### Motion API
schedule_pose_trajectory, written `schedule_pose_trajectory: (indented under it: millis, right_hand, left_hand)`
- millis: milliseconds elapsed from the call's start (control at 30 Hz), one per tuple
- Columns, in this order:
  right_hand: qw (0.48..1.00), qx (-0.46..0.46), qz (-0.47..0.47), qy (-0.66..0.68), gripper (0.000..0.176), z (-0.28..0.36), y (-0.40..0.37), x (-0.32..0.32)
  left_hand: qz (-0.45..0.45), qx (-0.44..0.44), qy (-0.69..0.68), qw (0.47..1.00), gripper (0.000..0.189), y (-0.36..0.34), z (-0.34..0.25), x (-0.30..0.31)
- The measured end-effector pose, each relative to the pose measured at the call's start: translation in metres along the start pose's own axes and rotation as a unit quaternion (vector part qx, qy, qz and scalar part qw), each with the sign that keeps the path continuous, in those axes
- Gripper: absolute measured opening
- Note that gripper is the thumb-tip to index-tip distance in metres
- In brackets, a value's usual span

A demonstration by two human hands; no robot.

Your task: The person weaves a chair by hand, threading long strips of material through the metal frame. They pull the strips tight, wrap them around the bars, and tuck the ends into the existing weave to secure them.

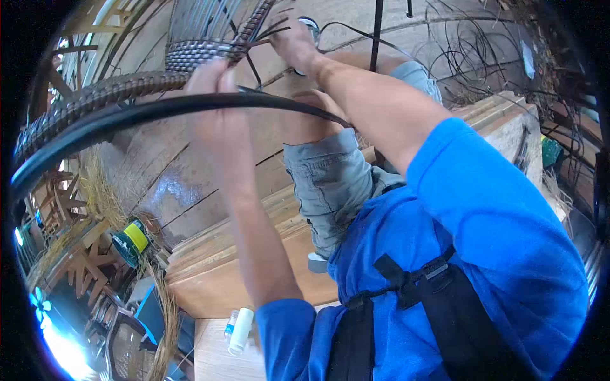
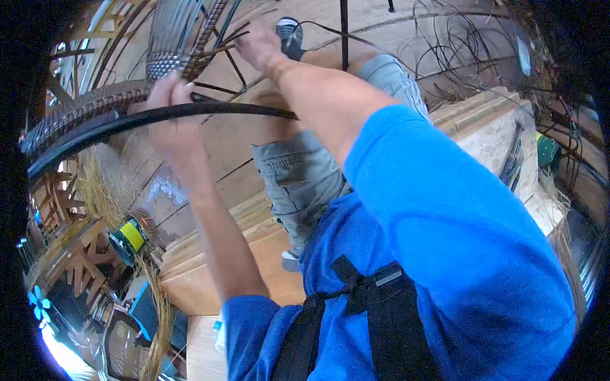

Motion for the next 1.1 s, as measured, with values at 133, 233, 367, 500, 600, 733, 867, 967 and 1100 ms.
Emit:
schedule_pose_trajectory:
  millis: [133,233,367,500,600,733,867,967,1100]
  right_hand:
    - [0.997,0.012,0.009,-0.07,0.013,0.007,0.006,-0.035]
    - [0.995,-0.054,0.08,-0.029,0.022,0.017,0.016,-0.026]
    - [0.957,-0.199,0.115,0.177,0.018,0.022,0.027,-0.016]
    - [0.941,-0.208,0.097,0.25,0.018,0.031,0.03,-0.004]
    - [0.954,-0.157,0.078,0.245,0.019,0.026,0.03,-0.011]
    - [0.989,0.019,0.0,0.147,0.021,0.017,0.047,-0.019]
    - [0.997,0.014,0.015,0.079,0.024,-0.018,0.057,0.014]
    - [0.968,-0.137,0.169,0.128,0.023,-0.03,0.035,0.099]
    - [0.962,-0.067,0.102,0.242,0.022,0.01,0.041,0.131]
  left_hand:
    - [-0.138,0.395,-0.364,0.832,0.02,-0.062,0.0,-0.013]
    - [-0.101,0.474,-0.608,0.628,0.027,-0.069,0.043,-0.054]
    - [-0.036,0.45,-0.714,0.536,0.029,-0.048,0.073,-0.092]
    - [-0.053,0.419,-0.773,0.474,0.042,-0.035,0.084,-0.092]
    - [-0.1,0.448,-0.747,0.481,0.044,-0.031,0.069,-0.088]
    - [-0.111,0.433,-0.749,0.488,0.042,-0.024,0.062,-0.094]
    - [-0.115,0.418,-0.747,0.504,0.041,-0.027,0.069,-0.096]
    - [-0.136,0.405,-0.744,0.514,0.043,-0.026,0.064,-0.1]
    - [-0.129,0.396,-0.736,0.535,0.043,-0.029,0.065,-0.104]
Point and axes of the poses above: each hand's wrist, its own y-axis towards the middle knuckle, its own x-axis out of the back of the hand, z = x × y, the point moved 2 cm from there along y, towards the middle knuckle, and after that the axes turned 3 degrees about -z, right-handed, at the moved point
